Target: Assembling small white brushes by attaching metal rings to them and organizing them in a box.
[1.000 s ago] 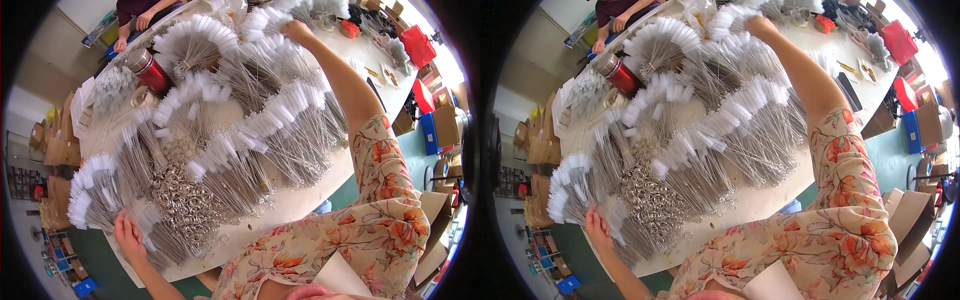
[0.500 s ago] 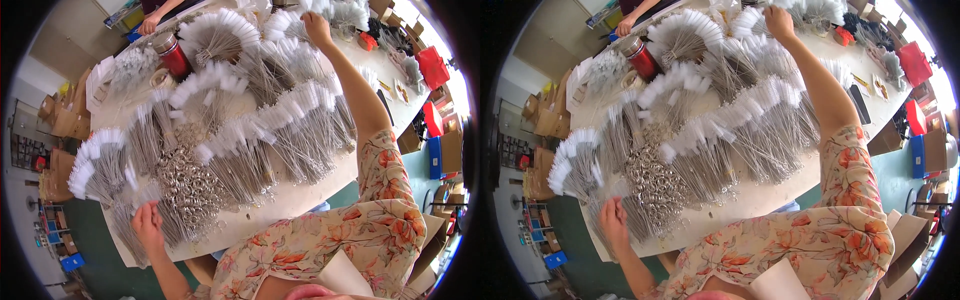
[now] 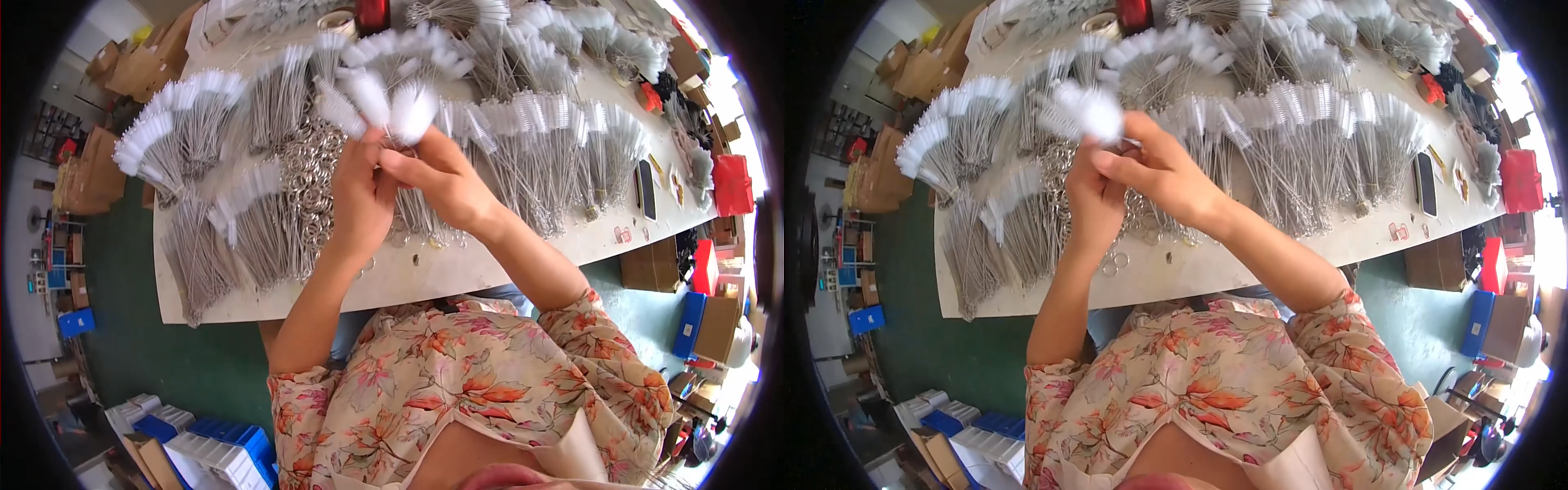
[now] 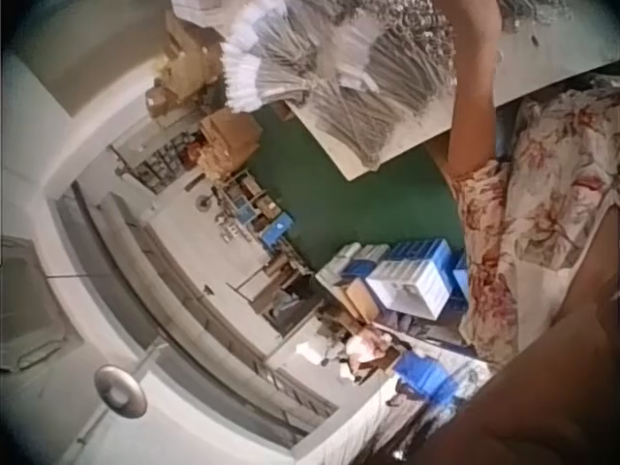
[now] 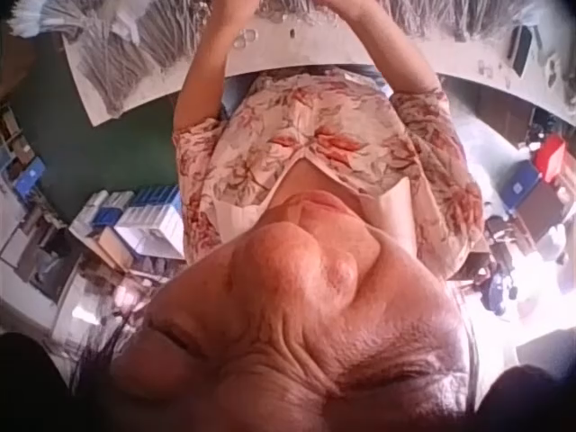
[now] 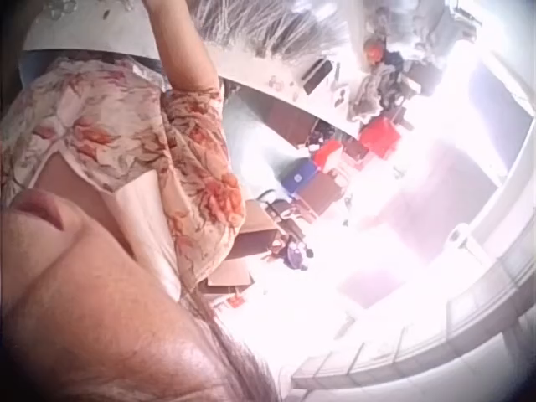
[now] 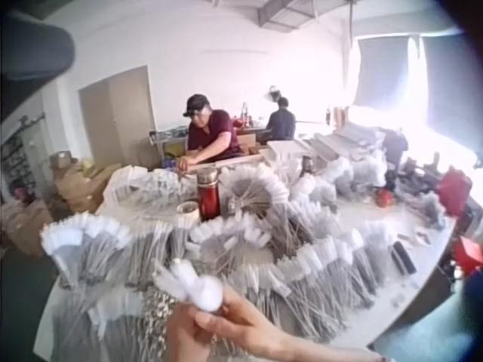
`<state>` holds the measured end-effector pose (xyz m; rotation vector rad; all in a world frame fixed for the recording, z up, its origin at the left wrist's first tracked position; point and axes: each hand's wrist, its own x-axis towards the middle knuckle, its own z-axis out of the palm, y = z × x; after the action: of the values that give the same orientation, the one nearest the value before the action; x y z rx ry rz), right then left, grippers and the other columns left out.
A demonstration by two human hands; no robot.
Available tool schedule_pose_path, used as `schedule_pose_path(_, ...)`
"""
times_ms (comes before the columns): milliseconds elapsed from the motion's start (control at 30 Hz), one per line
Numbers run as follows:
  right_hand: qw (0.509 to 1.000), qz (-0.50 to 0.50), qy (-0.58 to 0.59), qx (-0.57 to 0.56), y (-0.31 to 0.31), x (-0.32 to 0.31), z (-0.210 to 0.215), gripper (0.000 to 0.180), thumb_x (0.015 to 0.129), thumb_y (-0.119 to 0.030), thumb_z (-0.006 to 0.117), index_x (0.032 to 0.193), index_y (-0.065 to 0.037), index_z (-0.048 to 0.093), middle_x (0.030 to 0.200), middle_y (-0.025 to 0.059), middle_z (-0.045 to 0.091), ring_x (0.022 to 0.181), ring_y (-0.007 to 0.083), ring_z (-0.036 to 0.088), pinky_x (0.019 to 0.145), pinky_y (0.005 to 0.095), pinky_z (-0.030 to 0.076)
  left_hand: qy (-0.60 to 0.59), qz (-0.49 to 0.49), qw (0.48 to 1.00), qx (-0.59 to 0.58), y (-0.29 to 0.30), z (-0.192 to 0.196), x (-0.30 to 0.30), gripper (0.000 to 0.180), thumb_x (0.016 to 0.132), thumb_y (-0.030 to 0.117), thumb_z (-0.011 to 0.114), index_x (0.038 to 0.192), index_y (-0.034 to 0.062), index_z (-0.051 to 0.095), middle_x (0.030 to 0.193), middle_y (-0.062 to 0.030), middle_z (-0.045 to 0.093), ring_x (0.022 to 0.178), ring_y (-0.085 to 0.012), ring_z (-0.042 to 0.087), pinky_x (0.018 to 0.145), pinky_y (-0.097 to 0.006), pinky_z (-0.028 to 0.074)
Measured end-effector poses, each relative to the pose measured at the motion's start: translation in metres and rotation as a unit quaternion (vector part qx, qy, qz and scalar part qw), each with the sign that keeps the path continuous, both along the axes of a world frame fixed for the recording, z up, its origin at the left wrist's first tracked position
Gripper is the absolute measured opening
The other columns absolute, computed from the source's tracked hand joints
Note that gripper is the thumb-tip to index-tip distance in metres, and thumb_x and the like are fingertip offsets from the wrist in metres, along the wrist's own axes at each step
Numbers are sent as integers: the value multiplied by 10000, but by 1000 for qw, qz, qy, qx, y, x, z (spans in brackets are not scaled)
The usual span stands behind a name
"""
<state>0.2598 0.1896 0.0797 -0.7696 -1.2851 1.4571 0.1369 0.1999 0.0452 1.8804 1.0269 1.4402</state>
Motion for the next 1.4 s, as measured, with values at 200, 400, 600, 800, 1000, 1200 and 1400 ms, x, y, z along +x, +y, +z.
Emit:
schedule_pose_path(200,994,-30,23,-107,-23,10,-60,314,938,-272,454,1076,-24,588,963,70,600,968,148,542,873,297,422,-142,-1,985,-101,-44,-19,-14,149,792,-60,575,928,-6,549,1062,-142,468,836,-197,592,693,-275,511)
schedule_pose_path(400,888,7,362,-282,-38,10,-73,180,933,-206,461,993,-49,527,739,-22,546,616,64,478,599,216,447,72,-22,975,208,-73,-71,-2,323,724,-30,664,1038,25,617,1076,-109,496,941,-235,551,777,-295,485)
schedule_pose_path(600,685,166,-702,106,-55,78,-14,85,755,-136,600,757,-52,612,637,43,605,673,182,631,557,309,466,78,-93,992,27,-115,-103,-35,234,770,15,647,999,36,606,826,-87,573,670,-167,580,572,-275,480)
schedule_pose_path(800,642,151,-726,194,-95,70,-87,69,724,-57,573,789,-36,585,796,122,614,790,263,615,624,384,482,58,-132,977,-160,-130,-105,-30,221,775,52,654,986,25,594,804,-92,602,642,-165,589,544,-275,475)
schedule_pose_path(1000,892,237,-327,-204,-98,41,-71,138,868,-126,537,935,-39,620,691,33,589,587,117,544,572,241,449,69,-123,990,31,-126,-96,-35,259,721,62,681,960,48,584,786,-78,587,641,-216,579,536,-302,470)
schedule_pose_path(1200,870,259,-330,-259,-89,68,-62,138,863,-120,548,922,-18,621,695,27,595,601,93,549,555,218,444,211,-143,959,121,-106,-76,-48,286,657,75,696,930,69,608,833,-55,600,713,-227,570,613,-344,451)
schedule_pose_path(1400,597,39,-751,280,-97,78,-97,73,733,-82,564,806,-80,573,768,40,564,709,226,611,586,357,483,441,-39,896,31,-77,-80,-85,201,651,133,700,822,114,596,803,-8,568,770,-218,497,705,-347,370)
